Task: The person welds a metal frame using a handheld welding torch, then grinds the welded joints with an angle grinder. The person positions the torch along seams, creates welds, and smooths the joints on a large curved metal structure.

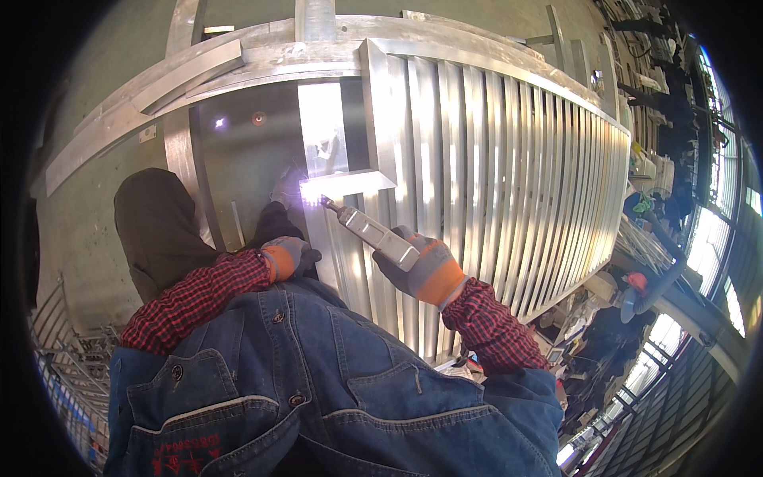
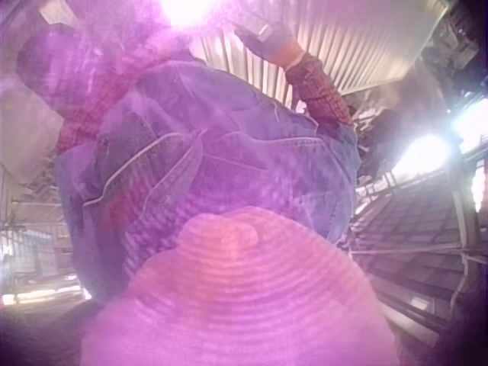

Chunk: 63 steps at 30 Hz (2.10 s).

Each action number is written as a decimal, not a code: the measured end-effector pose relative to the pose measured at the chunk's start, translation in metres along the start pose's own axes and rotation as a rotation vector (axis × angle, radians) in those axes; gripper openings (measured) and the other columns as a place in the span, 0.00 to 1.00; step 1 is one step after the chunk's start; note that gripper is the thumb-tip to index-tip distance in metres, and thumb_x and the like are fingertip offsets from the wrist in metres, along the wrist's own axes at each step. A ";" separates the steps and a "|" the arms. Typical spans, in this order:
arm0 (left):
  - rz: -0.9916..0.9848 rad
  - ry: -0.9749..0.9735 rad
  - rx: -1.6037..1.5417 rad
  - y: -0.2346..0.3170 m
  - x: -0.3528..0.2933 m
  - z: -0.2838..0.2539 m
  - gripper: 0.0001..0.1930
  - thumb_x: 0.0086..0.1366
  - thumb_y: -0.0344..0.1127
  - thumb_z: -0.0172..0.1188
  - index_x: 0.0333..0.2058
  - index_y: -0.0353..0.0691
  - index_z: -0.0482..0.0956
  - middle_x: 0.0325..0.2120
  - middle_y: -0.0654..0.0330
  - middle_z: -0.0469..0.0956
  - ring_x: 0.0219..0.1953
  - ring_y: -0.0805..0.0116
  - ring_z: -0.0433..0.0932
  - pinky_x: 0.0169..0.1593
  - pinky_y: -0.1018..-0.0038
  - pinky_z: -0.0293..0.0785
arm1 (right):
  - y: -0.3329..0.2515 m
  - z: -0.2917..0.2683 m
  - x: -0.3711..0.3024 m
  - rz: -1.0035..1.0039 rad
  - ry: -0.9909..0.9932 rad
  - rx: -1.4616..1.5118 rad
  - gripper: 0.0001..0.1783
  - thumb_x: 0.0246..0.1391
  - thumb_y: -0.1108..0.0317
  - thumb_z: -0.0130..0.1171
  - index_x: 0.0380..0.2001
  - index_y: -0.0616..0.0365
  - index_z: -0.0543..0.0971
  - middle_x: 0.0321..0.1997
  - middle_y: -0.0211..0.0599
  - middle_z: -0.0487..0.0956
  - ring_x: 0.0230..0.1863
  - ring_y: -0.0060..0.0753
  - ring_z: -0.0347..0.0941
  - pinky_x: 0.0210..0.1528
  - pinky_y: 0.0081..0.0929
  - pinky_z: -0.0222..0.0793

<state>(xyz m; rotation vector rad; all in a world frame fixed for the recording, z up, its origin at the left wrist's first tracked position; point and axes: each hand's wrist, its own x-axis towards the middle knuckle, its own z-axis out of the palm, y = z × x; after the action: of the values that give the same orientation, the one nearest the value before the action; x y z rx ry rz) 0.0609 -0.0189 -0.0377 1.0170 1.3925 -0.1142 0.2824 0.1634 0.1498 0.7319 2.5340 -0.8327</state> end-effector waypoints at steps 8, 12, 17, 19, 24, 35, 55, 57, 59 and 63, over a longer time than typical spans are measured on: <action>0.050 0.033 -0.006 -0.002 -0.005 -0.001 0.29 0.79 0.63 0.53 0.54 0.44 0.89 0.51 0.48 0.89 0.58 0.43 0.85 0.63 0.52 0.78 | 0.006 0.004 -0.003 -0.118 0.082 -0.058 0.11 0.67 0.58 0.66 0.48 0.48 0.83 0.41 0.41 0.83 0.33 0.49 0.85 0.33 0.45 0.81; 0.052 0.031 -0.019 -0.001 -0.008 -0.003 0.29 0.79 0.63 0.53 0.54 0.44 0.89 0.51 0.48 0.88 0.58 0.43 0.85 0.63 0.52 0.78 | 0.008 0.006 -0.006 -0.124 0.091 -0.073 0.08 0.69 0.57 0.62 0.46 0.43 0.83 0.42 0.39 0.82 0.31 0.49 0.83 0.31 0.47 0.79; 0.021 0.010 -0.006 0.001 -0.006 -0.004 0.29 0.80 0.63 0.52 0.55 0.44 0.89 0.54 0.47 0.88 0.59 0.43 0.84 0.64 0.52 0.77 | 0.010 0.005 -0.009 -0.124 0.041 -0.090 0.09 0.69 0.55 0.62 0.46 0.44 0.83 0.44 0.40 0.82 0.33 0.50 0.84 0.35 0.49 0.80; 0.004 0.012 -0.008 0.001 -0.004 -0.003 0.30 0.80 0.63 0.52 0.56 0.44 0.88 0.54 0.47 0.87 0.60 0.43 0.83 0.65 0.52 0.77 | 0.010 0.004 -0.009 -0.131 0.036 -0.121 0.11 0.67 0.56 0.65 0.47 0.47 0.84 0.44 0.41 0.83 0.34 0.49 0.85 0.36 0.46 0.82; 0.015 0.000 0.004 0.001 -0.004 -0.003 0.30 0.80 0.63 0.52 0.56 0.44 0.88 0.54 0.47 0.87 0.60 0.43 0.84 0.65 0.52 0.77 | 0.009 0.003 -0.009 -0.064 0.011 -0.143 0.15 0.63 0.58 0.72 0.49 0.52 0.86 0.43 0.44 0.86 0.36 0.48 0.87 0.37 0.42 0.86; -0.010 0.002 0.009 0.000 0.000 -0.002 0.28 0.80 0.63 0.52 0.54 0.46 0.89 0.52 0.48 0.88 0.58 0.44 0.85 0.62 0.52 0.78 | 0.003 -0.004 -0.015 0.049 -0.049 -0.074 0.14 0.69 0.55 0.61 0.48 0.50 0.83 0.44 0.44 0.85 0.36 0.55 0.86 0.38 0.50 0.84; 0.052 0.069 0.014 -0.008 0.008 0.011 0.30 0.79 0.65 0.53 0.51 0.44 0.89 0.48 0.48 0.89 0.55 0.44 0.86 0.60 0.52 0.80 | -0.003 0.012 0.001 -0.083 0.113 0.079 0.17 0.66 0.57 0.68 0.51 0.55 0.85 0.43 0.46 0.86 0.37 0.53 0.88 0.38 0.44 0.87; 0.040 0.062 0.023 -0.008 0.010 0.012 0.30 0.79 0.65 0.53 0.52 0.44 0.89 0.49 0.48 0.89 0.55 0.43 0.86 0.60 0.52 0.80 | -0.002 0.012 0.002 -0.090 0.104 0.070 0.17 0.66 0.57 0.68 0.51 0.56 0.85 0.44 0.46 0.85 0.38 0.53 0.88 0.38 0.44 0.87; 0.008 0.045 0.041 -0.008 0.012 0.013 0.30 0.79 0.65 0.53 0.53 0.44 0.88 0.49 0.48 0.89 0.55 0.43 0.85 0.60 0.52 0.80 | -0.002 0.012 0.003 -0.079 0.093 0.066 0.17 0.67 0.57 0.68 0.51 0.56 0.85 0.45 0.46 0.85 0.38 0.53 0.87 0.38 0.44 0.87; 0.033 0.035 0.051 -0.009 0.015 0.014 0.30 0.79 0.66 0.52 0.54 0.44 0.88 0.50 0.48 0.88 0.56 0.43 0.85 0.61 0.52 0.80 | -0.002 0.013 0.003 -0.049 0.075 0.067 0.16 0.68 0.56 0.67 0.51 0.56 0.85 0.46 0.46 0.85 0.38 0.54 0.87 0.39 0.46 0.86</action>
<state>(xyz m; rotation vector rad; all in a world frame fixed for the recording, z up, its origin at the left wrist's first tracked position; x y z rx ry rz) 0.0692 -0.0258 -0.0570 1.0881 1.4099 -0.1083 0.2809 0.1553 0.1392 0.7381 2.6108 -0.9267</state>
